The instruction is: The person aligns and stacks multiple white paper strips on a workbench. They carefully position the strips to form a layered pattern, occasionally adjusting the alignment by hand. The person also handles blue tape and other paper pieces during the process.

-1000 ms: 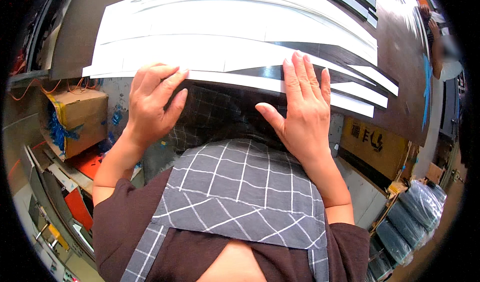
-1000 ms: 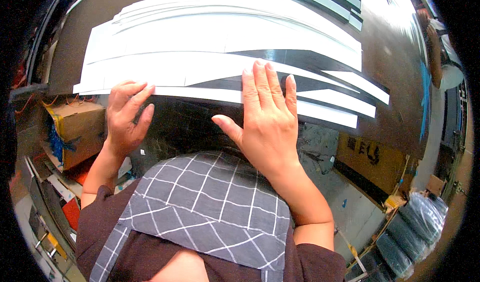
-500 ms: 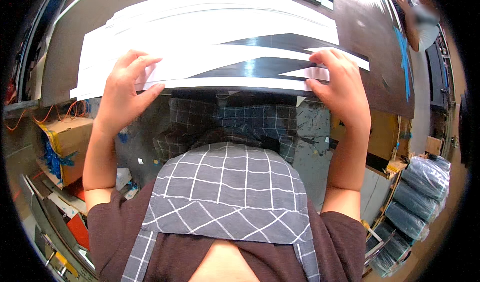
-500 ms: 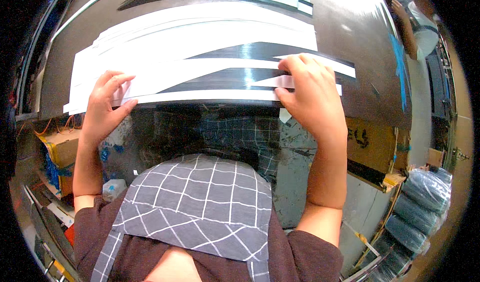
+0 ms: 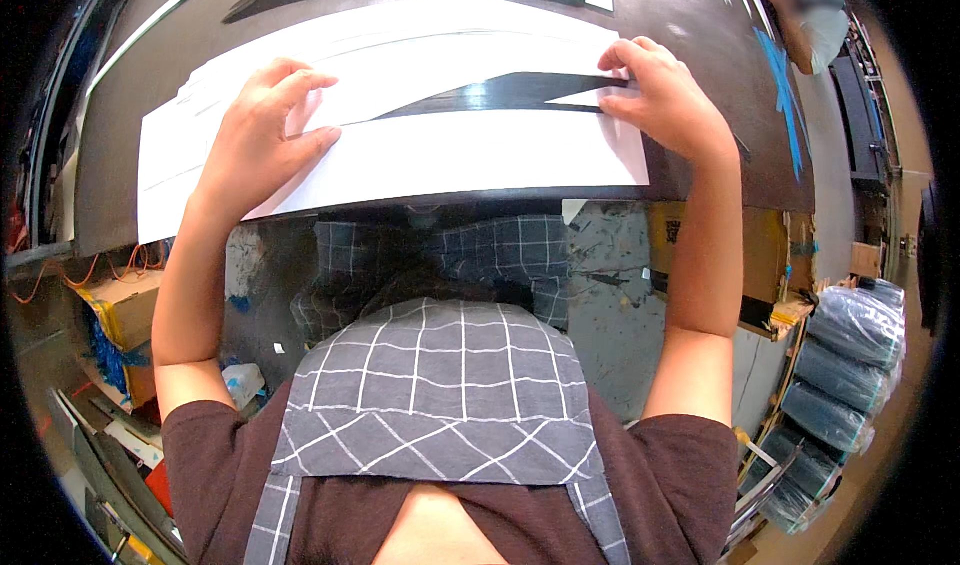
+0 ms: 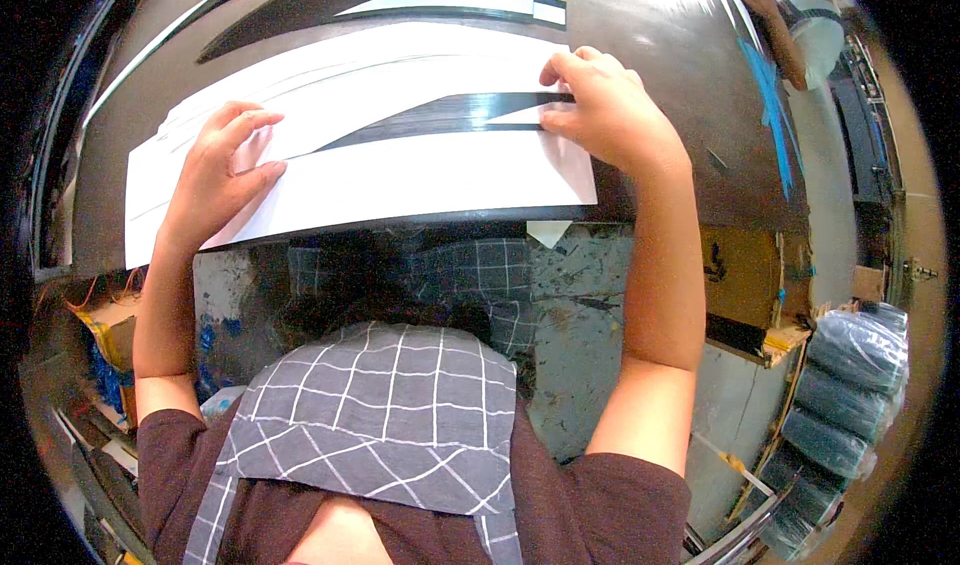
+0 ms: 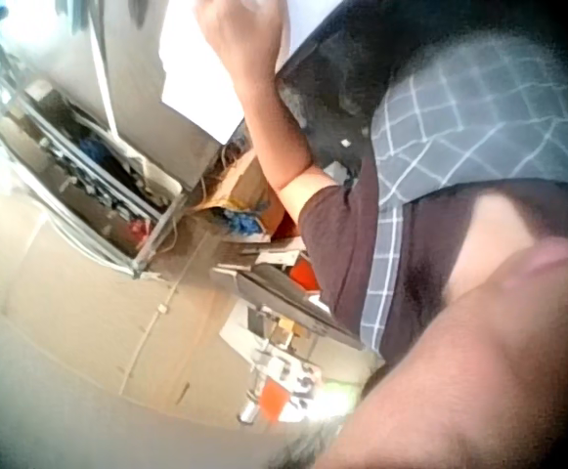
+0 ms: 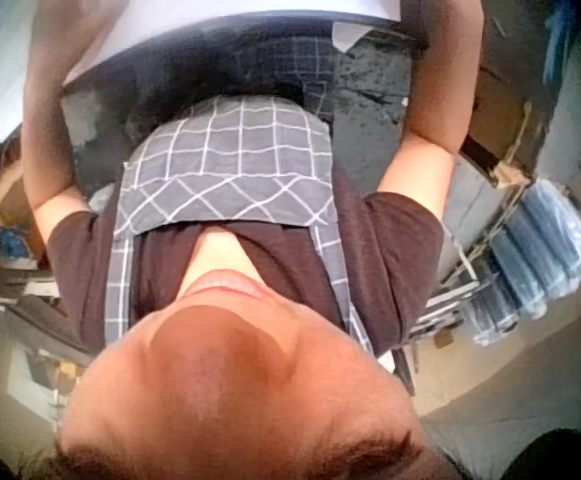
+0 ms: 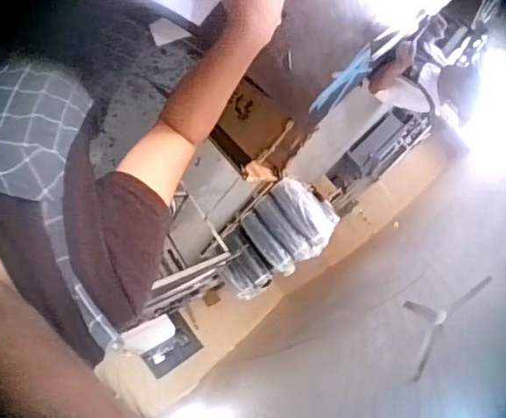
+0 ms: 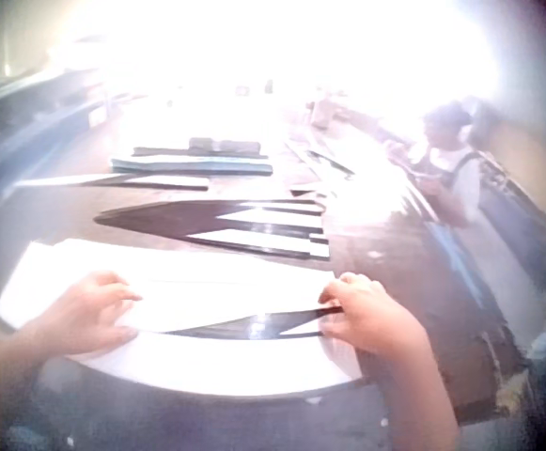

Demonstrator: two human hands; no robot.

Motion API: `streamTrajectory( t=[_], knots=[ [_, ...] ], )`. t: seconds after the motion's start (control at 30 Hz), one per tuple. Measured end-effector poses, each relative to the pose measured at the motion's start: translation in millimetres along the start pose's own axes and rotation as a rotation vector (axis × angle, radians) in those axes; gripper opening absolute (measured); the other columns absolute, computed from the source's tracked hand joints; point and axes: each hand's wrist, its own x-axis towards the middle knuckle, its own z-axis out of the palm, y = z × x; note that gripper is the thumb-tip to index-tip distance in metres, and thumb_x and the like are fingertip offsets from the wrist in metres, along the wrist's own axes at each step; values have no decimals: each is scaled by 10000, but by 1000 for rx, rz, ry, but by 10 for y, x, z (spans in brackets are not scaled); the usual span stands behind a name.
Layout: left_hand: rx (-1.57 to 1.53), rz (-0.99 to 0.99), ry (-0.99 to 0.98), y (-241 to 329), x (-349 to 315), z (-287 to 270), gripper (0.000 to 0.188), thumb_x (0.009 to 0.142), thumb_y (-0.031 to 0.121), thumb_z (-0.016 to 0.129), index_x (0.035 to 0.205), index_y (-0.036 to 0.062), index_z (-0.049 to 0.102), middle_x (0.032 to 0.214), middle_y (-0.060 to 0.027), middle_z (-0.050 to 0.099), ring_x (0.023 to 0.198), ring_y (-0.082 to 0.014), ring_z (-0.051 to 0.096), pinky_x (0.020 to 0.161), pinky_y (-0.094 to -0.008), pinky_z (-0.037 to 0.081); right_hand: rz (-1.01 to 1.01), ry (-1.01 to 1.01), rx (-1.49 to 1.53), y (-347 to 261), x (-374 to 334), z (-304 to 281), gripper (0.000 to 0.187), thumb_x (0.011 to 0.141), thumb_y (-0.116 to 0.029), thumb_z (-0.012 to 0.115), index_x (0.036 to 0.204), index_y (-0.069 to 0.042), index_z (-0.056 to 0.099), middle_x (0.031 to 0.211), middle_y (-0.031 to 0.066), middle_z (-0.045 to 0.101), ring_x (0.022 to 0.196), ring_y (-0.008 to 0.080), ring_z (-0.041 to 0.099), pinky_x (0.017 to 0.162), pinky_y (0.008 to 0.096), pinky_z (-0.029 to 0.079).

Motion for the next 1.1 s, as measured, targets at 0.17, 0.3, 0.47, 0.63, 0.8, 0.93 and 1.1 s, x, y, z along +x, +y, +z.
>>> streamTrajectory(
  t=[0.17,0.3,0.47,0.63,0.8,0.93,1.1],
  knots=[
    [-18,-55,-41,5,38,-28,379,814,108,744,1180,37,677,1207,-153,625,1150,-319,596,1013,-404,464,-30,48,-17,25,-145,-53,359,782,-143,750,1123,-63,669,1129,140,653,1132,337,607,1030,427,457],
    [-13,-128,-30,31,80,-39,341,827,83,730,1160,29,677,1176,-154,625,1128,-309,606,991,-393,479,-65,75,7,69,-88,-41,312,792,-108,730,1096,-51,694,1089,153,670,1043,320,655,954,424,527],
    [2,-23,-33,-19,227,-117,367,846,67,726,1205,18,666,1160,-147,627,1122,-290,616,982,-401,496,67,88,341,257,228,-112,294,884,-199,720,1113,-14,702,1087,140,693,997,238,685,887,363,561],
    [83,59,68,-466,811,-18,402,1007,231,590,1345,14,597,1330,-180,568,1237,-325,558,1072,-407,444,238,125,1112,374,843,-52,388,1001,-305,630,1268,-24,654,1154,106,702,993,193,682,835,311,570],
    [192,-21,-61,-456,951,36,484,1041,301,525,1433,19,530,1464,-179,461,1375,-330,426,1154,-396,363,270,109,1065,327,921,-97,479,972,-293,677,1366,-32,597,1134,108,698,981,186,677,817,301,562],
    [240,-69,-37,-358,937,70,494,1039,303,521,1447,24,519,1476,-182,447,1374,-330,423,1160,-402,358,114,130,585,320,1004,-57,471,912,-242,740,1334,-57,644,1087,98,691,963,184,670,829,304,548],
    [274,-37,-36,-400,920,100,515,1033,314,520,1456,21,509,1483,-182,441,1379,-333,416,1160,-407,357,-54,458,-44,171,919,131,327,842,-169,751,1166,-123,758,1193,115,693,1126,283,630,946,375,534]
  ],
)
